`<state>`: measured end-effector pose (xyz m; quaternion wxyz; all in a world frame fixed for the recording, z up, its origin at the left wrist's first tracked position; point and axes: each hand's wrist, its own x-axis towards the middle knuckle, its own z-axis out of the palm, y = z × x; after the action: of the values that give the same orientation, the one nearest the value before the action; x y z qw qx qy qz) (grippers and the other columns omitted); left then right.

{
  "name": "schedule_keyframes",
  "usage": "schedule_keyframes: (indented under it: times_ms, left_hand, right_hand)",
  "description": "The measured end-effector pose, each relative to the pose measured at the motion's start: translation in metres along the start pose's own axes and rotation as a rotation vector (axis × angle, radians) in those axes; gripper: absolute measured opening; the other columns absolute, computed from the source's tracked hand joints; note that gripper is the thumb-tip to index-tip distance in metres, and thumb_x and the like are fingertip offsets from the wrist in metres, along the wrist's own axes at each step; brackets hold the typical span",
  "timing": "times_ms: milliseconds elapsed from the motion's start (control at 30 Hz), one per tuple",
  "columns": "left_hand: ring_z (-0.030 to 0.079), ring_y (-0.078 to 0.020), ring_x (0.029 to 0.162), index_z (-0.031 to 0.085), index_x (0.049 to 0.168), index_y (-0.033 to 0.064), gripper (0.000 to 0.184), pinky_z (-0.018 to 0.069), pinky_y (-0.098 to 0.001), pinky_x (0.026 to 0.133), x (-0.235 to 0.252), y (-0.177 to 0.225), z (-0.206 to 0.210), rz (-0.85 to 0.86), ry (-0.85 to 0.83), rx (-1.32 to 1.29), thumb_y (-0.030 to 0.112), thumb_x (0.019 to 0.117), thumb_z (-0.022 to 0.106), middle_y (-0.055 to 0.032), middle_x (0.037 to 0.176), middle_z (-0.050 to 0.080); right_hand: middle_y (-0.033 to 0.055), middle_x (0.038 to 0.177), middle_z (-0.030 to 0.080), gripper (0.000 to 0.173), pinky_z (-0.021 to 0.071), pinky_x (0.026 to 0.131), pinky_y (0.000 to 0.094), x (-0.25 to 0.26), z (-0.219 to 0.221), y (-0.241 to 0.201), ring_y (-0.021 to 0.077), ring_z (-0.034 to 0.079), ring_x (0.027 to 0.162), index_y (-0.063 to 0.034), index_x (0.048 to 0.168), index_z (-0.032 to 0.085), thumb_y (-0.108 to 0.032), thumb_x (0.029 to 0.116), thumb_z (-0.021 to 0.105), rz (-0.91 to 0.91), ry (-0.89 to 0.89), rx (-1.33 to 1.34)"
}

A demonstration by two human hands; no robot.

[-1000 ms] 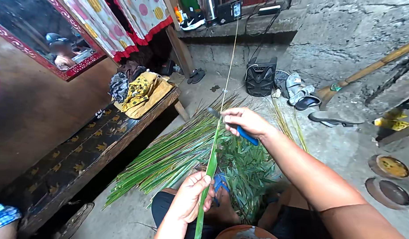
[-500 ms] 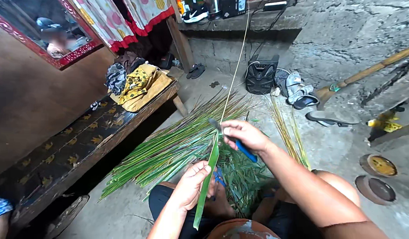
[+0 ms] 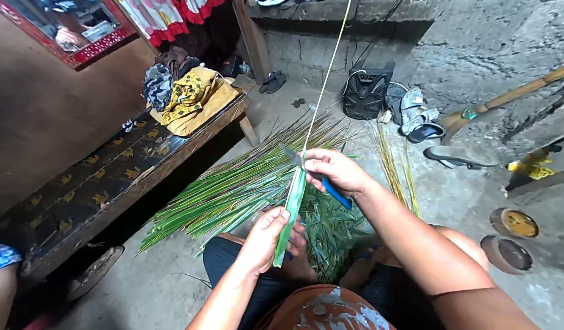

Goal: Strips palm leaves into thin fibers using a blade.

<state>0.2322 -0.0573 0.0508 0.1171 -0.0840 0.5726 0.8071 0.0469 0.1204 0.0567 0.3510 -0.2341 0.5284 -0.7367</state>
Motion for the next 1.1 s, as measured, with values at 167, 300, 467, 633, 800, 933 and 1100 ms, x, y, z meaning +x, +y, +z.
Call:
schedule_keyframes:
  times_ms: [167,300,467,633,800,933,1100]
  left_hand:
    - [0.062,-0.0111,0.054,0.058,0.105,-0.0001,0.032,0.0534,-0.0223,0.048,0.002,0.003,0.001,0.056,0.103,-0.089,0.018,0.1123,0.033,-0.0088,0.075,0.066]
    - [0.059,-0.0081,0.052,0.061,0.104,0.0023,0.031,0.0513,-0.02,0.048,0.003,0.011,0.003,0.014,0.033,-0.128,0.018,0.1112,0.035,-0.0052,0.074,0.064]
    - [0.053,-0.0047,0.05,0.062,0.101,0.0064,0.03,0.0461,-0.0176,0.045,-0.005,0.009,-0.003,-0.056,-0.055,-0.235,0.021,0.1102,0.038,-0.0003,0.069,0.058]
    - [0.05,-0.0037,0.048,0.062,0.1,0.0074,0.027,0.0445,-0.0173,0.044,-0.004,0.003,-0.005,-0.04,-0.105,-0.363,0.022,0.1091,0.041,0.0029,0.065,0.053]
    - [0.051,-0.0044,0.048,0.063,0.103,0.0052,0.022,0.0459,-0.0175,0.045,-0.002,0.009,-0.001,0.026,0.021,-0.244,0.017,0.1082,0.045,-0.0002,0.067,0.057]
    - [0.047,-0.0022,0.045,0.063,0.101,0.0064,0.02,0.0425,-0.0156,0.043,-0.004,0.011,-0.001,0.0,-0.029,-0.245,0.017,0.1077,0.047,0.0033,0.063,0.051]
    - [0.046,-0.0012,0.044,0.063,0.101,0.0064,0.021,0.0422,-0.0146,0.042,-0.006,0.008,-0.002,-0.015,-0.047,-0.307,0.017,0.1079,0.046,0.005,0.061,0.049]
  right_hand:
    - [0.0051,0.076,0.067,0.027,0.0532,0.049,0.0236,-0.009,-0.001,0.006,0.0095,0.061,0.054,-0.003,0.123,0.064,-0.018,0.1015,0.057,0.051,-0.169,-0.086]
    - [0.0002,0.074,0.066,0.021,0.0503,0.049,0.0221,-0.025,0.005,0.029,0.0063,0.059,0.054,-0.0064,0.112,0.069,-0.021,0.1036,0.057,-0.022,-0.412,-0.009]
    - [0.0009,0.075,0.068,0.021,0.0515,0.051,0.0214,-0.014,-0.006,0.024,0.0065,0.06,0.056,-0.0057,0.112,0.07,-0.019,0.1036,0.056,-0.103,-0.32,-0.034]
    - [-0.0001,0.077,0.068,0.023,0.0512,0.05,0.0209,-0.009,-0.014,0.015,0.0056,0.06,0.056,-0.0072,0.116,0.07,-0.022,0.1041,0.057,-0.126,-0.442,-0.046]
    - [0.0018,0.078,0.068,0.025,0.0505,0.049,0.0222,-0.022,0.005,0.026,0.0065,0.059,0.055,-0.0061,0.119,0.069,-0.023,0.1045,0.058,-0.13,-0.533,-0.023]
    - [0.0014,0.076,0.068,0.023,0.0503,0.049,0.0218,-0.016,0.002,0.029,0.0065,0.059,0.054,-0.0054,0.116,0.07,-0.02,0.1049,0.056,-0.15,-0.482,-0.059]
    - [0.0014,0.077,0.069,0.021,0.0517,0.05,0.0219,-0.003,-0.004,0.025,0.0067,0.06,0.056,-0.0039,0.11,0.07,-0.019,0.1052,0.055,-0.215,-0.497,-0.146]
